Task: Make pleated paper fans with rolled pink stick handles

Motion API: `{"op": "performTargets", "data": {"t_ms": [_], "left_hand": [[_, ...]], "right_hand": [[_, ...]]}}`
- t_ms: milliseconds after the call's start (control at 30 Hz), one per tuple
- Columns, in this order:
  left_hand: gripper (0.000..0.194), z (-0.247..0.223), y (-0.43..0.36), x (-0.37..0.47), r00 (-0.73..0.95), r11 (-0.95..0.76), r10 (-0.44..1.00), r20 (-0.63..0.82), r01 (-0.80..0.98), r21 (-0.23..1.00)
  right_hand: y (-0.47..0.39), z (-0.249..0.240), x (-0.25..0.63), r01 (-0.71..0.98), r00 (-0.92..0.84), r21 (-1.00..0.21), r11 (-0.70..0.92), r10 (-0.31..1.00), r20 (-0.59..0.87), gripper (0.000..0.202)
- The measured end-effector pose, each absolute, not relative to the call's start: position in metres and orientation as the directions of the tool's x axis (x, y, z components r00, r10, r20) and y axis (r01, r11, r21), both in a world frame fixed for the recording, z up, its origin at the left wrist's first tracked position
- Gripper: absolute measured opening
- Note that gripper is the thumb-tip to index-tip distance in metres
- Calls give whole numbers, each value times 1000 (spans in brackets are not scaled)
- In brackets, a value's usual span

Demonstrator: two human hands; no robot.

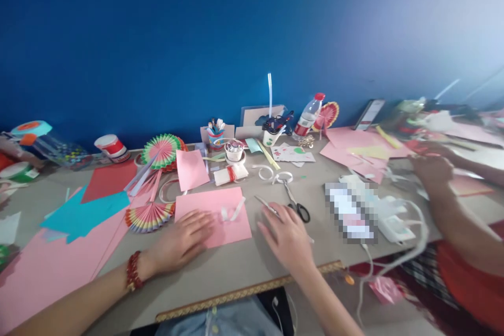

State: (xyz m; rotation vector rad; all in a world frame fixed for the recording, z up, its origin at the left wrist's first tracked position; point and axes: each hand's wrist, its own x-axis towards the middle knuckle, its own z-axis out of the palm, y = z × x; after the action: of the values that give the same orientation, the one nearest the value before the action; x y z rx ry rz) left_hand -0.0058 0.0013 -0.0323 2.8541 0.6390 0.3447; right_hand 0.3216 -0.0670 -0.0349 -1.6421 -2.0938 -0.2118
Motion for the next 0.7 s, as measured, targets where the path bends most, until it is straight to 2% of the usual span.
{"op": "performTargets", "data": {"t_ms": [100,167,233,333,400,533,700], "left_hand": [[42,-40,-7,-10,869,-876,458,186,407,257],[48,-44,-8,-11,876,-878,453,167,406,253],[52,-45,-8,-11,881,-878,449,147,405,253],[50,-42,-5,-11,892,-875,439,111,396,279],[50,-41,-4,-11,900,-872,426,94,381,307],[50,-40,-2,-11,895,-857,435,102,376,351],[48,-41,-2,-11,893,-849,443,82,388,360]], "right_hand": [[-45,-33,274,878,-304,-236,416,866,397,35],[-30,-34,250,836,-396,-257,485,857,330,15],[-16,-32,245,819,-420,-266,508,847,325,14],[2,-18,278,855,-327,-279,437,872,364,19],[14,-4,320,906,-209,-271,325,900,382,18],[42,16,394,957,-54,-265,117,971,235,13],[82,9,412,926,-67,-360,115,987,145,15]]}}
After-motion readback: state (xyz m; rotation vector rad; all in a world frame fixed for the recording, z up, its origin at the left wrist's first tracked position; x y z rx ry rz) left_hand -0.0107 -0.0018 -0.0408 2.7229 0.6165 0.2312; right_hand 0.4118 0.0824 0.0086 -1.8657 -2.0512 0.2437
